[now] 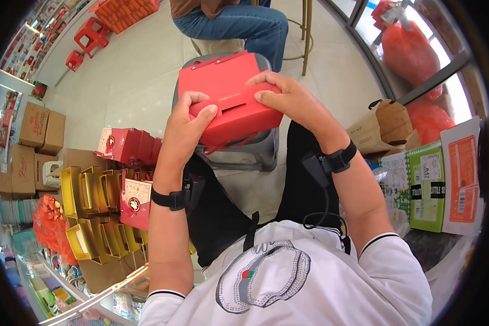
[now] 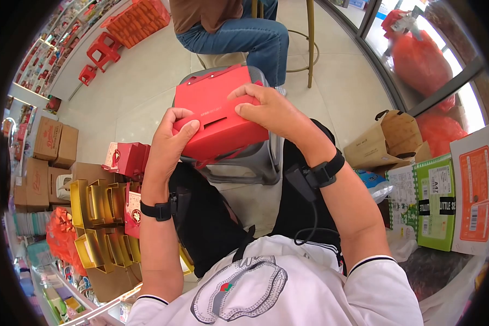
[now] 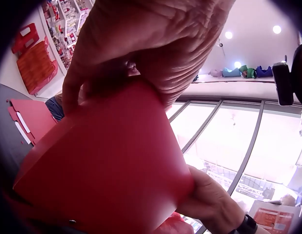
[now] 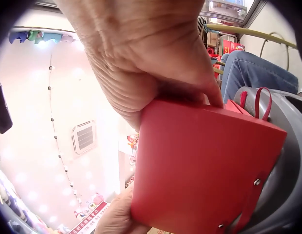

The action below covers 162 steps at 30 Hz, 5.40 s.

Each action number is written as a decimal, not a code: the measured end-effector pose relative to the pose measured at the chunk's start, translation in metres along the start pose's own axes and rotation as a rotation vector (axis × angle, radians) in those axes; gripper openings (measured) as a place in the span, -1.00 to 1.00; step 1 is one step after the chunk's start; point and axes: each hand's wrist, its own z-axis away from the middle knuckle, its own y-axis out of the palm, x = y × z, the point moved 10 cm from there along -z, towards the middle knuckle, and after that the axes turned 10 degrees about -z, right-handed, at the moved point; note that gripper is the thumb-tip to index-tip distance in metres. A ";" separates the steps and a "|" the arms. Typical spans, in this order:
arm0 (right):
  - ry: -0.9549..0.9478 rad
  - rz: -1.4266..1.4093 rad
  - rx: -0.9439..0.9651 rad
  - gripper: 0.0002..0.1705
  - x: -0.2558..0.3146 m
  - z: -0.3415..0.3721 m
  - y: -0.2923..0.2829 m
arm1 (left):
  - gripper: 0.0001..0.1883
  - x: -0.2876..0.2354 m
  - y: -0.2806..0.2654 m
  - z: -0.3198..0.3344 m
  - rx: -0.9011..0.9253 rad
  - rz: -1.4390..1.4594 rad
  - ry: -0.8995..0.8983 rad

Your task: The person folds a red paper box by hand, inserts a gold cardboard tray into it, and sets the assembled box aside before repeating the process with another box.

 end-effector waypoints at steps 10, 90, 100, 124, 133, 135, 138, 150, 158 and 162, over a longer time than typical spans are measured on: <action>-0.020 -0.121 -0.058 -0.55 0.002 0.004 -0.004 | -0.32 0.006 -0.011 0.017 -0.057 0.165 0.151; 0.376 -0.695 -0.155 -0.42 -0.109 -0.019 -0.033 | -0.76 0.485 -0.081 0.547 -0.644 -0.735 -1.184; 0.419 -0.740 -0.118 -0.44 -0.083 -0.001 0.037 | -0.68 0.569 -0.122 0.623 -0.462 -0.818 -1.389; 0.282 -0.893 -0.043 -0.44 -0.065 0.007 0.030 | -0.43 0.142 -0.142 0.271 -0.327 0.272 -0.438; 0.144 -0.715 -0.174 -0.54 -0.046 0.029 -0.016 | -0.39 0.068 -0.075 0.137 -0.018 0.217 -0.322; 0.143 -0.697 -0.180 -0.55 -0.046 0.031 -0.019 | -0.40 0.062 -0.066 0.129 -0.003 0.155 -0.313; 0.121 -0.666 -0.166 -0.56 -0.048 0.029 -0.024 | -0.42 0.057 -0.061 0.121 -0.013 0.114 -0.299; 0.145 -0.497 -0.092 -0.55 -0.055 0.029 -0.010 | -0.43 0.056 -0.054 0.116 -0.102 0.097 -0.293; 0.214 -0.420 -0.103 -0.51 -0.066 0.035 0.000 | -0.48 0.073 -0.050 0.103 -0.206 0.108 -0.277; 0.203 -0.368 -0.048 -0.48 -0.053 0.032 0.005 | -0.49 0.077 -0.049 0.103 -0.218 0.147 -0.298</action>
